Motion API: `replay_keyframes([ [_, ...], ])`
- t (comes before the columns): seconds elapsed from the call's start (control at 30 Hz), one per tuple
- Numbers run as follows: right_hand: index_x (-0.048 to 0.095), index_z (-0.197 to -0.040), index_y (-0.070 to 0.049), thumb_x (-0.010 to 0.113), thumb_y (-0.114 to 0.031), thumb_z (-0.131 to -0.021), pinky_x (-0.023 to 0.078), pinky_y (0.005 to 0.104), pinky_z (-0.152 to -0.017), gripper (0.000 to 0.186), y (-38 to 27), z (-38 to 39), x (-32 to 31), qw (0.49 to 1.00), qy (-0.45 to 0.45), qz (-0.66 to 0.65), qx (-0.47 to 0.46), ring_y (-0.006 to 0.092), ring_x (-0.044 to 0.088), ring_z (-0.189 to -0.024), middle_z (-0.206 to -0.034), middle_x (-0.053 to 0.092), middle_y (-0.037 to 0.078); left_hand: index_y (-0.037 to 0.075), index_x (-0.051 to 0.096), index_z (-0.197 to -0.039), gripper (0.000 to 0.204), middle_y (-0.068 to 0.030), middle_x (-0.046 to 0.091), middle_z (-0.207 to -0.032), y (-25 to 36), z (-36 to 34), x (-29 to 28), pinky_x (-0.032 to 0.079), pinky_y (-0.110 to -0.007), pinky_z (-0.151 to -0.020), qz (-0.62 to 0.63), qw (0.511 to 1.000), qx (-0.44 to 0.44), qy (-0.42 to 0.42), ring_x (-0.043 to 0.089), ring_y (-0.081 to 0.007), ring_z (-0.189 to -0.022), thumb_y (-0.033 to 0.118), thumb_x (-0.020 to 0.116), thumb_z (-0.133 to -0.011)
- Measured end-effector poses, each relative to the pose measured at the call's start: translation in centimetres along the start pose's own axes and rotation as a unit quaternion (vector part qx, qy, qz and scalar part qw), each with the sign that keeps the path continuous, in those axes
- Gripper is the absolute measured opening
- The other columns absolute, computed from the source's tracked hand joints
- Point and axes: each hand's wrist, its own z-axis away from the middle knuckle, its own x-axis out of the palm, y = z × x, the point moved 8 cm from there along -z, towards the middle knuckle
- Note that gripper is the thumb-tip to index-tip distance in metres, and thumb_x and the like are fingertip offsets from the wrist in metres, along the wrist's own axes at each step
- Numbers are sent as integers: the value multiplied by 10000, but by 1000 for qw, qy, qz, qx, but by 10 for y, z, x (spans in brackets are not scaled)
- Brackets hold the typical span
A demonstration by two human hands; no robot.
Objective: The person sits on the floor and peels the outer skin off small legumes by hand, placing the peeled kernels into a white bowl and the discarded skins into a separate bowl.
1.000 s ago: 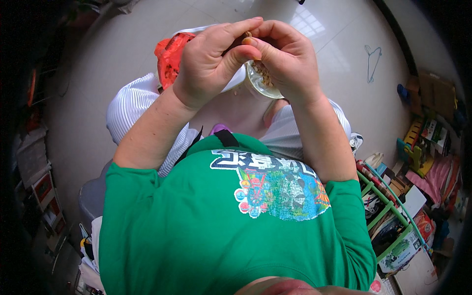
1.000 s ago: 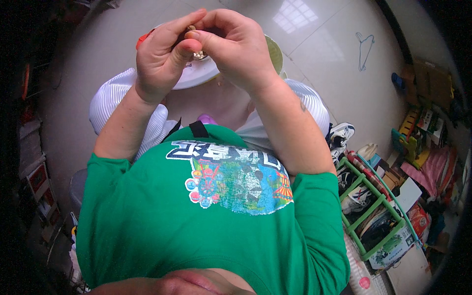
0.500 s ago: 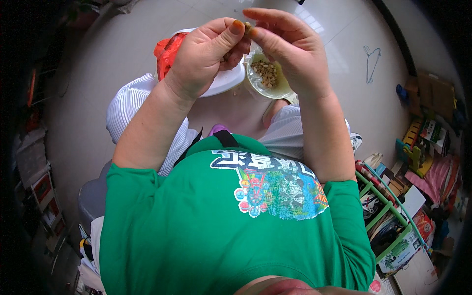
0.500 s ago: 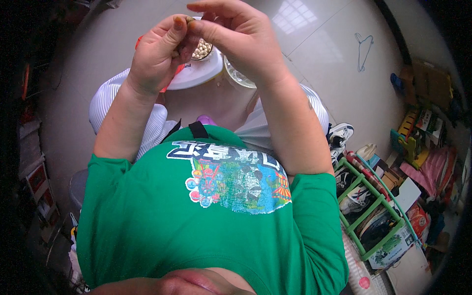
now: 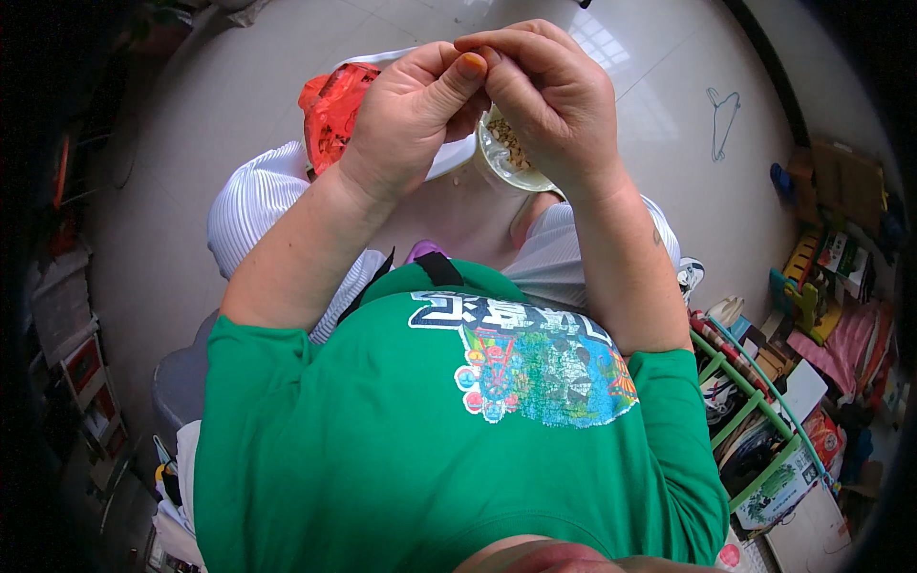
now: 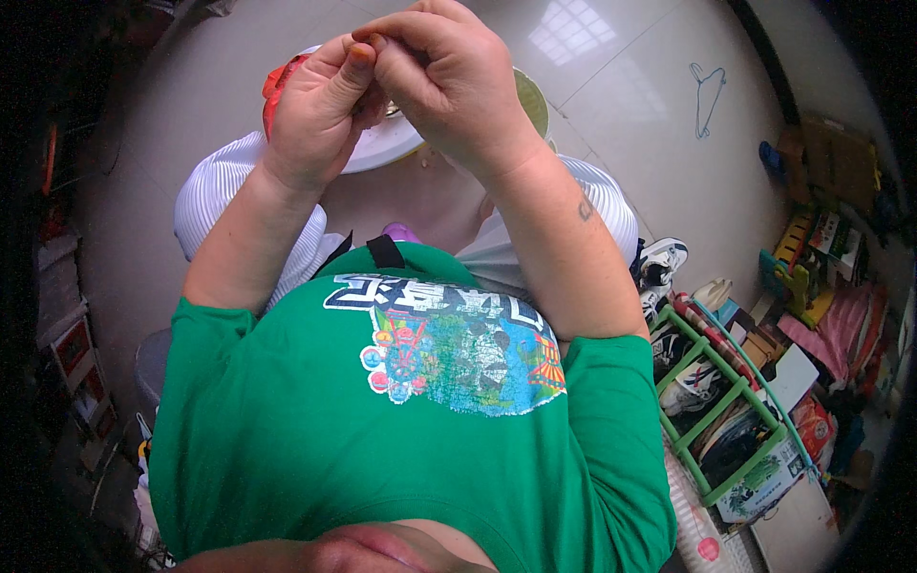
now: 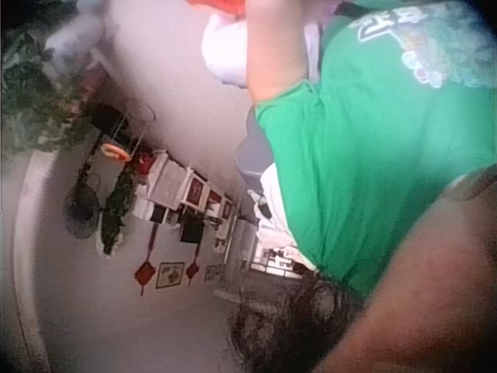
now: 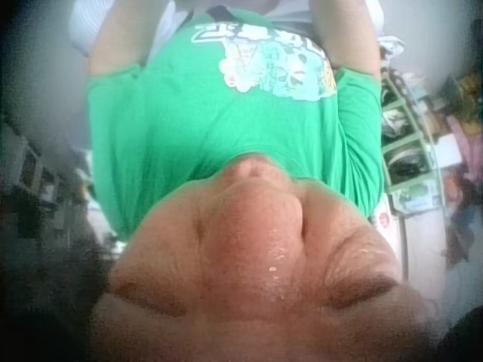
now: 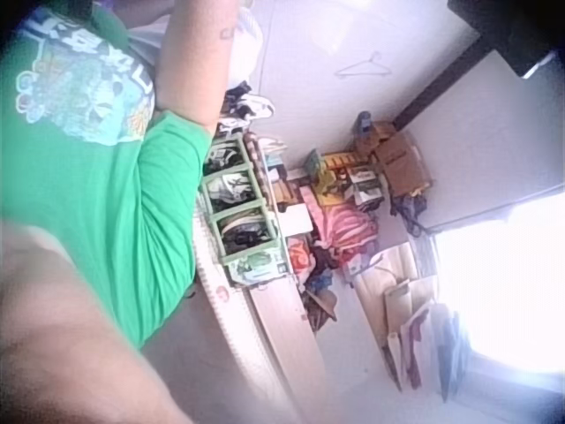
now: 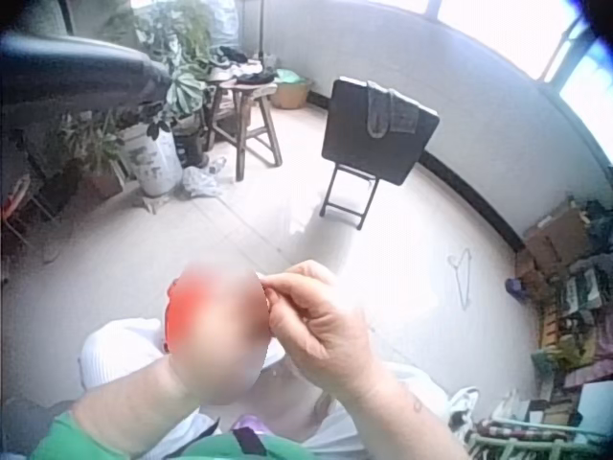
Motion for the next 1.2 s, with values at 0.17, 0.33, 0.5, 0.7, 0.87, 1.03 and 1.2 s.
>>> replay_keyframes([
  [0.17,661,-905,11,552,-45,-843,467,226,-626,138,0,0,-1,1000,14,17,19,125,578,-721,-827,577,60,46,565,-1091,328,9,551,-827,-5,-1,0,411,-183,-625,45,999,-9,-16,470,-56,-691,325,475,-944],
  [0.33,658,-881,15,550,-47,-836,467,229,-621,132,1,1,-3,997,51,44,28,121,578,-707,-810,587,57,51,580,-1008,303,31,530,-760,-7,-1,3,371,-168,-568,63,997,-19,29,446,-39,-641,331,487,-940],
  [0.5,645,-885,29,540,-54,-851,470,224,-603,138,4,1,-6,996,66,32,50,106,570,-663,-766,595,45,52,594,-969,318,36,521,-727,-7,-3,6,349,-161,-535,77,996,-27,33,438,-35,-614,347,476,-944],
  [0.7,613,-906,54,520,-98,-878,457,196,-585,180,37,13,-11,957,51,-168,230,75,571,-632,-685,593,21,41,598,-944,389,7,538,-725,-3,0,11,370,-161,-539,56,997,-56,-17,460,-47,-605,391,429,-951],
  [0.87,645,-951,26,503,-23,-800,492,238,-677,213,45,13,-36,968,-31,126,215,106,609,-727,-810,645,75,48,605,-932,429,0,544,-728,0,0,12,388,-155,-544,44,997,-53,-45,477,-46,-600,444,439,-927],
  [1.03,654,-936,20,521,-22,-798,495,246,-710,196,55,20,-45,939,-102,263,197,122,611,-782,-848,654,91,41,595,-958,387,-33,545,-760,-4,-2,7,388,-168,-570,27,997,-44,-56,467,-73,-620,413,507,-899],
  [1.2,672,-959,-10,565,-81,-851,485,220,-676,168,31,11,-37,980,-9,3,199,108,608,-777,-862,660,67,47,603,-982,330,-19,547,-769,-8,-3,3,390,-174,-580,43,997,-38,-45,462,-83,-633,353,592,-860],
])
